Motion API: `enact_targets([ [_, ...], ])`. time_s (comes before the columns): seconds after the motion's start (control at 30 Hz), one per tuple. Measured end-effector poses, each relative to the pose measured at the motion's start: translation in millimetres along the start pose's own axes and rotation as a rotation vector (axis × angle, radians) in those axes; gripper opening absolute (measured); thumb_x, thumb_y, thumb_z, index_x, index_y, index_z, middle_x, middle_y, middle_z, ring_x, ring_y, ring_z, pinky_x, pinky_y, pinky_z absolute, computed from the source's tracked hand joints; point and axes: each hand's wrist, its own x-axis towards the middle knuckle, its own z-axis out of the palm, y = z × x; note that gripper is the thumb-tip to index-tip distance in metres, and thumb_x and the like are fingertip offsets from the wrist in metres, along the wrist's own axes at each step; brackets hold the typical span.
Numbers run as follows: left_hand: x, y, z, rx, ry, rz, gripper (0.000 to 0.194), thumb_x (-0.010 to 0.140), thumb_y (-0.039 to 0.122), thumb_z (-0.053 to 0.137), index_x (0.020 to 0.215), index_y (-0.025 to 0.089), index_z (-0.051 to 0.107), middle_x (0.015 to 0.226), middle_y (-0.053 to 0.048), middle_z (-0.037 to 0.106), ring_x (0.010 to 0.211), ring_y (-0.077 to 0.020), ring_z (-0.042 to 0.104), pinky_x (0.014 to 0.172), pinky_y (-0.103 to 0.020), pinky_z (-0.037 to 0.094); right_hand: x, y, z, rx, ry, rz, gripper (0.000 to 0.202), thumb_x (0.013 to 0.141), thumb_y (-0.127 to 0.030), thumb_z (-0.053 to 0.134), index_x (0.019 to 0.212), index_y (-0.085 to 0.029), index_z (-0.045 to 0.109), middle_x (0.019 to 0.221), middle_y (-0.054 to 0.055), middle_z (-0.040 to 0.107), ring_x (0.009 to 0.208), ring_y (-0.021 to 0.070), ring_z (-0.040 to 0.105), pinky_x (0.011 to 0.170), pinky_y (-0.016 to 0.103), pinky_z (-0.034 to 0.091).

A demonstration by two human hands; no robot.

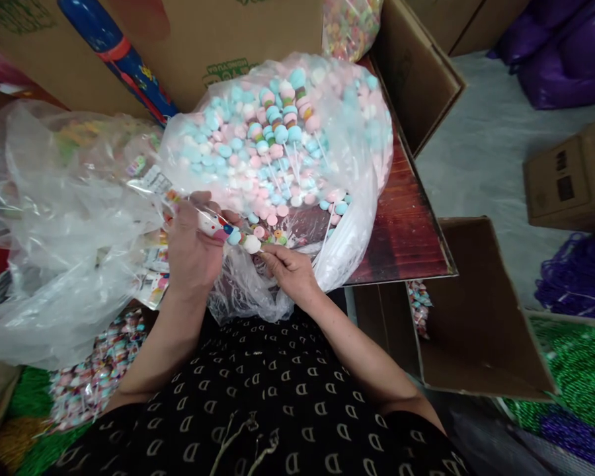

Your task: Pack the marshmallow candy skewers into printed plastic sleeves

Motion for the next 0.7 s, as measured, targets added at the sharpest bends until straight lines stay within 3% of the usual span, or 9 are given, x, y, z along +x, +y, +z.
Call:
enact_targets([
  [0.1,-2,-6,2.3,0.001,0.013,-0.038,0.032,0.095,0.047,0.07,0.078,0.02,0.064,0.076,0.0,0.062,0.07,-0.0155,0.071,0.079,-0.034,0.063,0,-1,2,0.015,0.003,0.006,0.036,0.09,-0.054,0.067,0.105,-0.024,0.081,0.058,-0.003,0.059,0.053,0.0129,0.052,0.055,0.028,0.047],
  [0.33,-10,-23,-0.3,0.02,0.027,-0.07,0.034,0.093,0.055,0.071,0.086,0.023,0.061,0.075,0.001,0.069,0.08,-0.0176,0.074,0.077,-0.032,0.061,-2,0,5,-0.009,-0.034,-0.019,0.032,0.096,-0.049,0.061,0.105,-0.024,0.078,0.057,-0.005,0.056,0.052,0.0123,0.05,0.056,0.027,0.045],
  [0.53,-22,-42,-4.8,0.097,-0.035,-0.093,0.041,0.095,0.06,0.064,0.082,0.021,0.064,0.077,-0.002,0.072,0.086,-0.0183,0.075,0.084,-0.033,0.061,-2,0,8,-0.177,0.007,-0.14,0.026,0.097,-0.042,0.059,0.1,-0.025,0.079,0.068,0.0,0.068,0.064,0.0156,0.062,0.067,0.03,0.05],
  [0.7,-16,-28,-10.5,0.03,-0.069,-0.121,0.034,0.088,0.052,0.076,0.098,0.021,0.068,0.095,-0.006,0.078,0.098,-0.0221,0.075,0.095,-0.039,0.059,1,1,7,-0.011,-0.02,-0.059,0.033,0.096,-0.049,0.061,0.105,-0.022,0.079,0.06,-0.003,0.061,0.054,0.0125,0.054,0.058,0.027,0.046],
])
